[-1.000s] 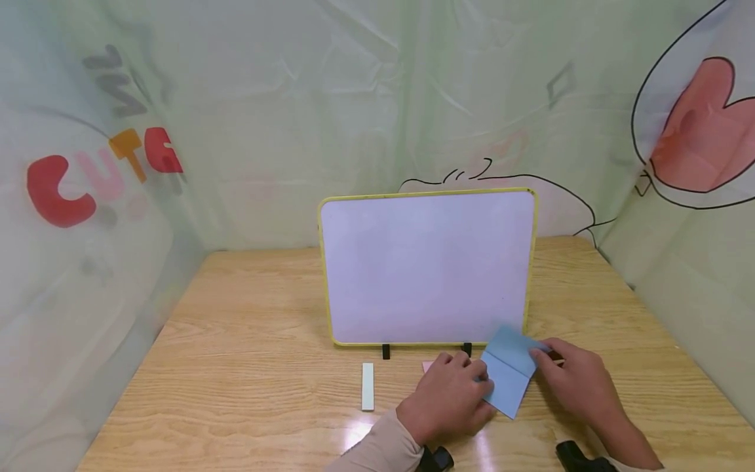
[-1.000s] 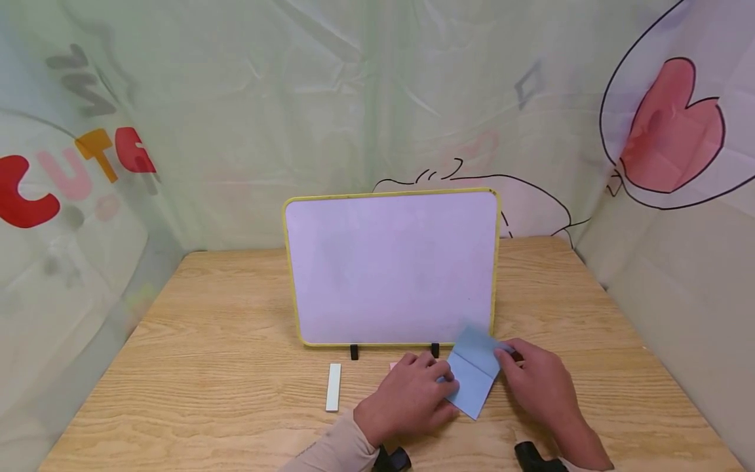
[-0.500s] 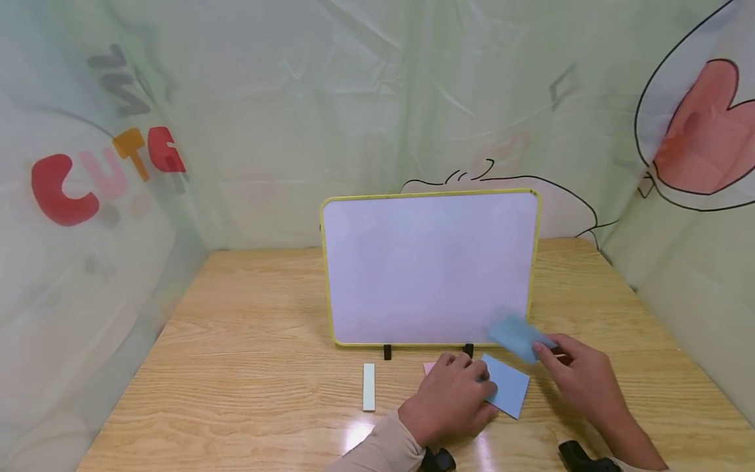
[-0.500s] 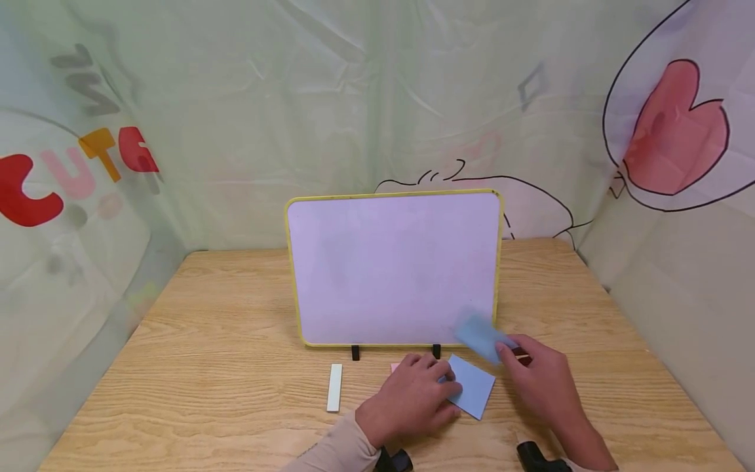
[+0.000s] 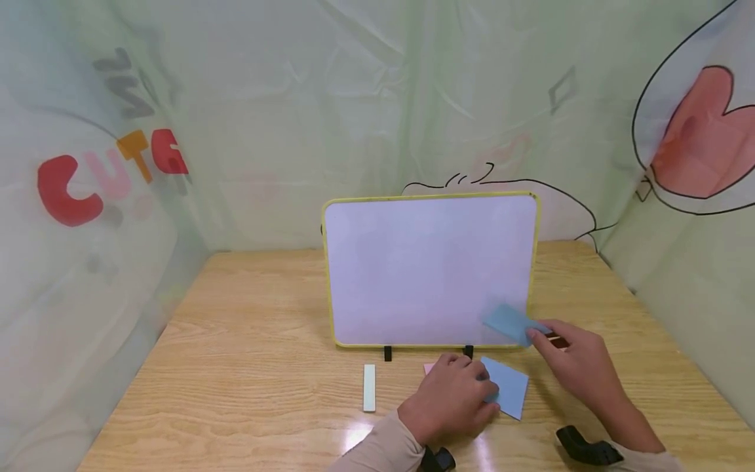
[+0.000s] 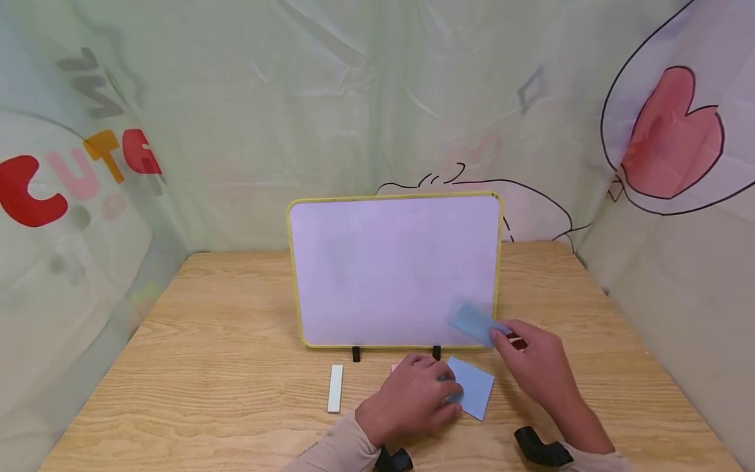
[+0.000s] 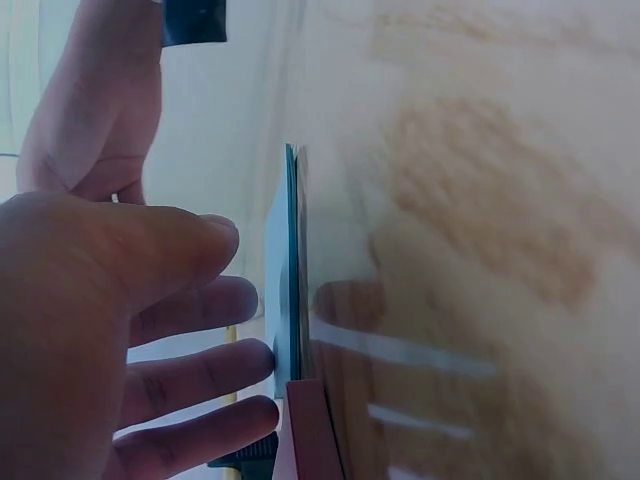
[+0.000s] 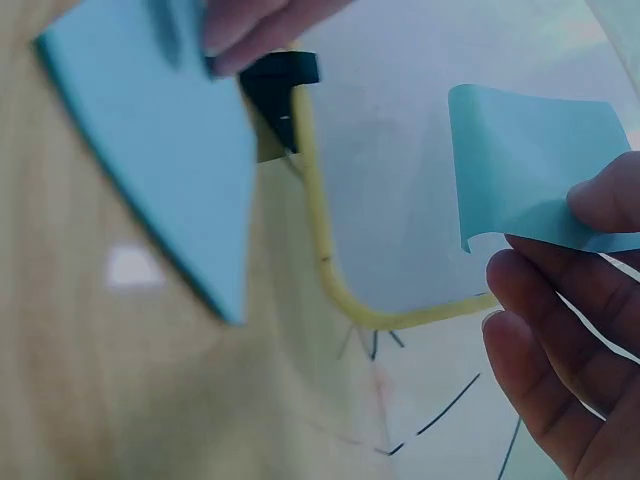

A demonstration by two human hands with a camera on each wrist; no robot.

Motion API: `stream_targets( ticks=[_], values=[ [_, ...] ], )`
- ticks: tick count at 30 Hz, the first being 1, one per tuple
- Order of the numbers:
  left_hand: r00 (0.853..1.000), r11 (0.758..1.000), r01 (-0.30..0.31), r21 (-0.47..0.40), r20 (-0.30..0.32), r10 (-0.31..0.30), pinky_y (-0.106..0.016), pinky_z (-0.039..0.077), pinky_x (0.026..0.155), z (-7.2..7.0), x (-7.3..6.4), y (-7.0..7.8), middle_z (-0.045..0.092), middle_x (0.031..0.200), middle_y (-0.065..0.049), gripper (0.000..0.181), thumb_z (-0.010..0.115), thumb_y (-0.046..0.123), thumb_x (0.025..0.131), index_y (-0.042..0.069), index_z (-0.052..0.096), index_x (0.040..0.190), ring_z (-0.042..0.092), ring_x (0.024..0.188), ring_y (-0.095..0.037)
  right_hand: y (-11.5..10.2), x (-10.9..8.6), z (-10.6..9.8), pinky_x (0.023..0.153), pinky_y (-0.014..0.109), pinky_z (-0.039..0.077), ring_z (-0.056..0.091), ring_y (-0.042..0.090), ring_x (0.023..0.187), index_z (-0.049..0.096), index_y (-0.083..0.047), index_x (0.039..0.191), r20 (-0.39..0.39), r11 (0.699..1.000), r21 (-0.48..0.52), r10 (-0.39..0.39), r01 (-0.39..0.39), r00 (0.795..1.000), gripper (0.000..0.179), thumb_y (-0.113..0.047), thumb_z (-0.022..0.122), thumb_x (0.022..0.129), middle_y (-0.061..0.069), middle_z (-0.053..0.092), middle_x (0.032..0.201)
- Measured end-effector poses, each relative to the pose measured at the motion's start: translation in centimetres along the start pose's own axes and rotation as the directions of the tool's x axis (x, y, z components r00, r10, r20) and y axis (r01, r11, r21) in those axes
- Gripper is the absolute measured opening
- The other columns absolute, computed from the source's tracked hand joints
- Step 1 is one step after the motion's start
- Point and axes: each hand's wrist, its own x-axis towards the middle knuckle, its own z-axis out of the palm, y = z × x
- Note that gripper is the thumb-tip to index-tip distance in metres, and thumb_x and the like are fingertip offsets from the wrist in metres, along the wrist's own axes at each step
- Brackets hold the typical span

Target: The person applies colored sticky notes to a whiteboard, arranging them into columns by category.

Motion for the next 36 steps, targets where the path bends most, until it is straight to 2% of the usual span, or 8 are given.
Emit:
stream_targets(
  ticks=[9, 16, 22, 29, 36],
  values=[
    [1.0, 1.0, 0.014, -0.01, -0.005, -0.014, -0.027, 0.043, 0.095, -0.1, 0.0, -0.2, 0.063, 0.115, 0.017, 0.027, 0.049, 0.043, 0.103, 0.038, 0.073, 0.115, 0.056, 0.111, -0.004, -1.1, 2.7, -1.1, 0.062, 0.013, 0.047, 0.059, -0.008, 0.078, 0.075, -0.002, 0.105, -0.056, 0.997, 0.005, -0.074, 0.074, 0.996, 0.017, -0.015, 0.07, 0.094, 0.012, 0.074, 0.091],
    [0.999, 1.0, 0.004, 0.017, -0.048, -0.003, -0.025, 0.046, 0.089, -0.1, 0.2, -0.6, 0.065, 0.112, 0.016, 0.024, 0.054, 0.042, 0.101, 0.036, 0.075, 0.112, 0.059, 0.104, -0.003, -1.9, 4.3, -2.1, 0.06, 0.011, 0.045, 0.052, -0.018, 0.078, 0.074, 0.0, 0.107, -0.098, 0.999, 0.021, -0.04, 0.043, 0.994, 0.021, -0.017, 0.069, 0.095, 0.018, 0.073, 0.093],
    [0.997, 0.999, -0.004, 0.052, -0.07, 0.008, -0.023, 0.047, 0.086, -0.5, 0.3, -1.2, 0.066, 0.114, 0.015, 0.024, 0.055, 0.042, 0.102, 0.036, 0.074, 0.115, 0.061, 0.105, -0.003, -2.4, 5.3, -2.4, 0.061, 0.008, 0.043, 0.05, -0.02, 0.077, 0.073, 0.002, 0.109, -0.133, 1.0, 0.026, -0.007, 0.011, 0.991, 0.023, -0.017, 0.069, 0.095, 0.021, 0.073, 0.097],
    [0.989, 0.998, 0.021, 0.065, -0.149, -0.011, -0.022, 0.049, 0.081, -1.3, 0.4, -2.3, 0.068, 0.109, 0.015, 0.024, 0.059, 0.043, 0.099, 0.033, 0.076, 0.114, 0.063, 0.099, -0.003, -3.1, 6.2, -1.7, 0.063, 0.005, 0.043, 0.05, -0.021, 0.075, 0.074, 0.004, 0.111, -0.165, 0.997, 0.061, -0.028, 0.039, 0.986, 0.026, -0.015, 0.071, 0.093, 0.023, 0.073, 0.1],
    [0.977, 0.996, 0.013, 0.094, -0.212, 0.007, -0.022, 0.05, 0.076, -2.7, 0.7, -3.7, 0.069, 0.102, 0.013, 0.021, 0.063, 0.041, 0.097, 0.031, 0.078, 0.108, 0.064, 0.091, -0.003, -3.4, 7.0, -1.4, 0.061, 0.007, 0.044, 0.055, -0.014, 0.069, 0.077, 0.0, 0.106, -0.233, 0.996, 0.074, -0.039, 0.058, 0.972, 0.022, -0.015, 0.072, 0.092, 0.017, 0.073, 0.089]
  ],
)
